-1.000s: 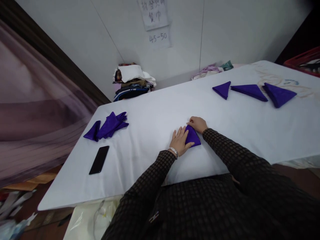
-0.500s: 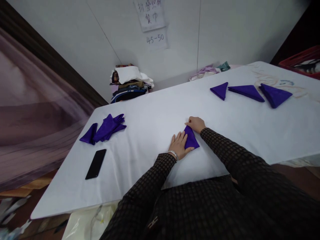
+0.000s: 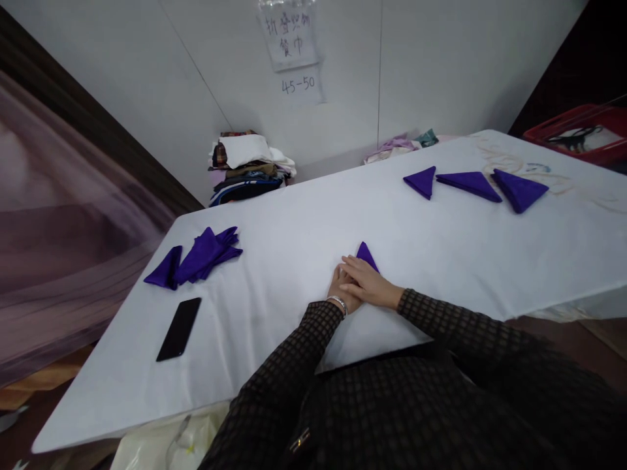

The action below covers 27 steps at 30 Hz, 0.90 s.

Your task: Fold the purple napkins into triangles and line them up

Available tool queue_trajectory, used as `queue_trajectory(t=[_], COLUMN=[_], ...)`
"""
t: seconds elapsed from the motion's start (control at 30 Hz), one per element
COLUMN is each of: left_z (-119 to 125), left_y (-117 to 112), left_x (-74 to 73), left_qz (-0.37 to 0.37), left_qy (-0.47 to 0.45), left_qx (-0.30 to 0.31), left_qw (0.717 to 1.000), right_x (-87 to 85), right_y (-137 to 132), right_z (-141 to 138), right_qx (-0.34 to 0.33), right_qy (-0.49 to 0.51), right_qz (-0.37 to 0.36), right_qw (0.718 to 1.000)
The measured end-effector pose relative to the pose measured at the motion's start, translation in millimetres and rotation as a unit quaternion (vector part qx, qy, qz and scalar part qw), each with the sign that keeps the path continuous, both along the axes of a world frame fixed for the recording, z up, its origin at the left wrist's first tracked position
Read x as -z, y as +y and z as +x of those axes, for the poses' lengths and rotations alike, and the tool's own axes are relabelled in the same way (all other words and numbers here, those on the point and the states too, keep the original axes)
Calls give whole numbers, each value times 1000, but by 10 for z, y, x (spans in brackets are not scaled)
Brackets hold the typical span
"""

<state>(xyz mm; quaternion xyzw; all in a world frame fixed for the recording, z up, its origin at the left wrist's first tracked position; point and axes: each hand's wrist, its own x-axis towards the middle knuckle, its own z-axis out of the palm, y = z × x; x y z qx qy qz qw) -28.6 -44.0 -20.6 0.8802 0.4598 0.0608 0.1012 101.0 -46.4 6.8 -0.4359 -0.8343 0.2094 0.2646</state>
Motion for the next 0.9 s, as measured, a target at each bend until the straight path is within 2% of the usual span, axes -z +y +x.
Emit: queue_trajectory(t=[0.07,0.2,0.33,0.57,0.9], left_z=[9,-4,-15,-2,-20], left_y=[-6,-23,-29,-31,-28], left_x=[-23,-103,-139,-120,-96], left_qz=[-1,-2,-22,-29,-42], left_qy=[19,36,38,34,29], left_qx=[4,15,7,4,5], left_qw=[1000,999,999,999,999], right_x=[24,32,118,244,179], right_y=[13,206,289,257,326], right_z=[-17,12,30,59,84], right_qx=[-6,23,55,75,79], right_qy=[-35,-106,-152,-154,-180], right_qz=[-11,-14,-16,4,-12], right_qw=[999,994,987,985,980])
